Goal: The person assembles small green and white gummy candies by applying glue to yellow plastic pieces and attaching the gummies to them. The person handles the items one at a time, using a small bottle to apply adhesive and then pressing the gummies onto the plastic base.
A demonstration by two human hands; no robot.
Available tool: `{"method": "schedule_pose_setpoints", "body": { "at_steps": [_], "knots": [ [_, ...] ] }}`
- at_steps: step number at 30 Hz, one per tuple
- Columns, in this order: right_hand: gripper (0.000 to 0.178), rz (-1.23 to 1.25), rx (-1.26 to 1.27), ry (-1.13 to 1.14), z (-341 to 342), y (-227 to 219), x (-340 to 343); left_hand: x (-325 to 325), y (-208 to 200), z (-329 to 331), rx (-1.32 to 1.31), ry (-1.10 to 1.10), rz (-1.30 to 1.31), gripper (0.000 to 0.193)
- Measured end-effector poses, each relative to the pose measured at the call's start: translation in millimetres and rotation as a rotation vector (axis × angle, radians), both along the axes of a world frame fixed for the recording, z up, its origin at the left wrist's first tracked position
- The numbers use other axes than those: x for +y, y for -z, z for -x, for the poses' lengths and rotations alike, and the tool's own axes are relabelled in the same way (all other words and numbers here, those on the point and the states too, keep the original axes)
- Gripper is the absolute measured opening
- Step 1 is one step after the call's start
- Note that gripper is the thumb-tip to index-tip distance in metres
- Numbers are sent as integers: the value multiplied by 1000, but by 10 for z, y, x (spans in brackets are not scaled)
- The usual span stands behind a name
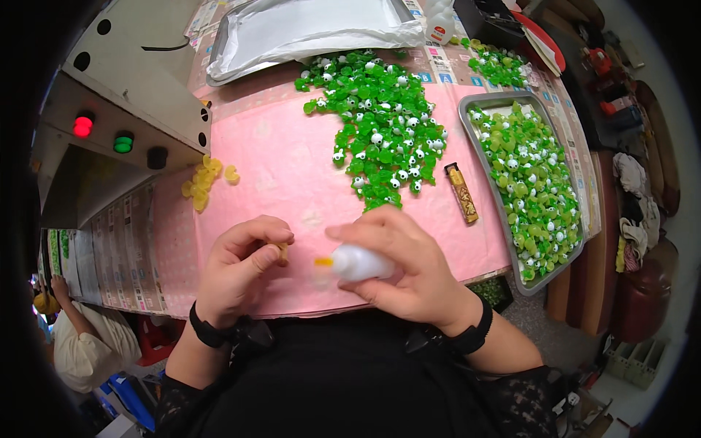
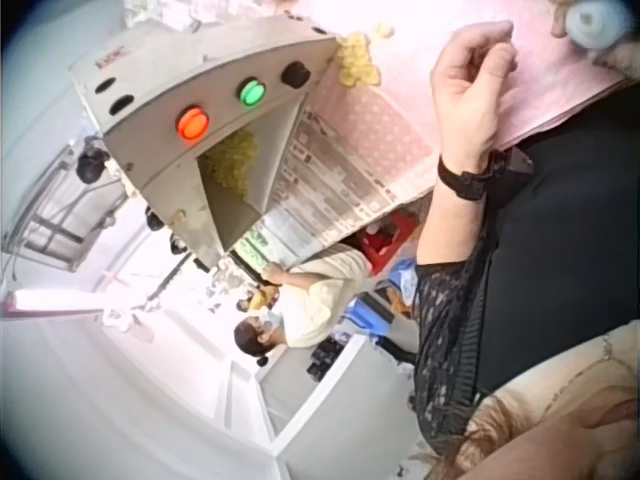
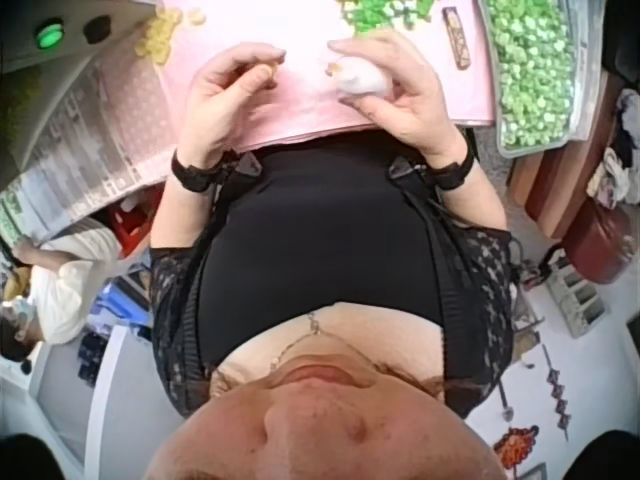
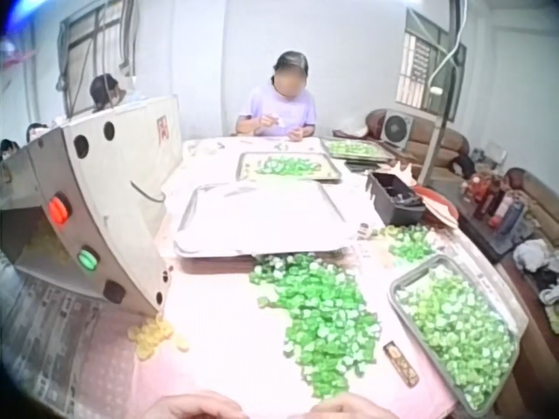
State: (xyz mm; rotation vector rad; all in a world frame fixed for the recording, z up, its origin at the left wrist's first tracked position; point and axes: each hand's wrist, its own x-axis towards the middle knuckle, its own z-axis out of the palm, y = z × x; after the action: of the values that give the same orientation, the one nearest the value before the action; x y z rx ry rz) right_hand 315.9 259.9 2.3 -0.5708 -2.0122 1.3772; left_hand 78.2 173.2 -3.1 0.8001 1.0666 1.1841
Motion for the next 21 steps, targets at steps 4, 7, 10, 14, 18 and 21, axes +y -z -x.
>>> {"method": "schedule_pose_setpoints", "body": {
  "at_steps": [4, 7, 10, 14, 18, 21],
  "knots": [
    [51, 134, -34, 180, -27, -74, -40, 19, -35, -134, -136, 19, 168, 14],
    [54, 209, -49, 203, -33, -85, -64, -9, 74, -140, -295, 52, 148, 21],
    [55, 277, -84, 211, -42, -128, -73, -12, 77, -168, -418, 8, 200, 26],
    [47, 421, 28, 282, -19, -140, -101, -44, 137, -148, -589, 3, 241, 34],
    [40, 328, 124, 331, -69, -98, -89, -107, 187, -105, -707, 50, 227, 36],
    [42, 115, 224, 311, -68, -150, -58, -130, 227, -119, -766, 37, 199, 35]
  ]
}}
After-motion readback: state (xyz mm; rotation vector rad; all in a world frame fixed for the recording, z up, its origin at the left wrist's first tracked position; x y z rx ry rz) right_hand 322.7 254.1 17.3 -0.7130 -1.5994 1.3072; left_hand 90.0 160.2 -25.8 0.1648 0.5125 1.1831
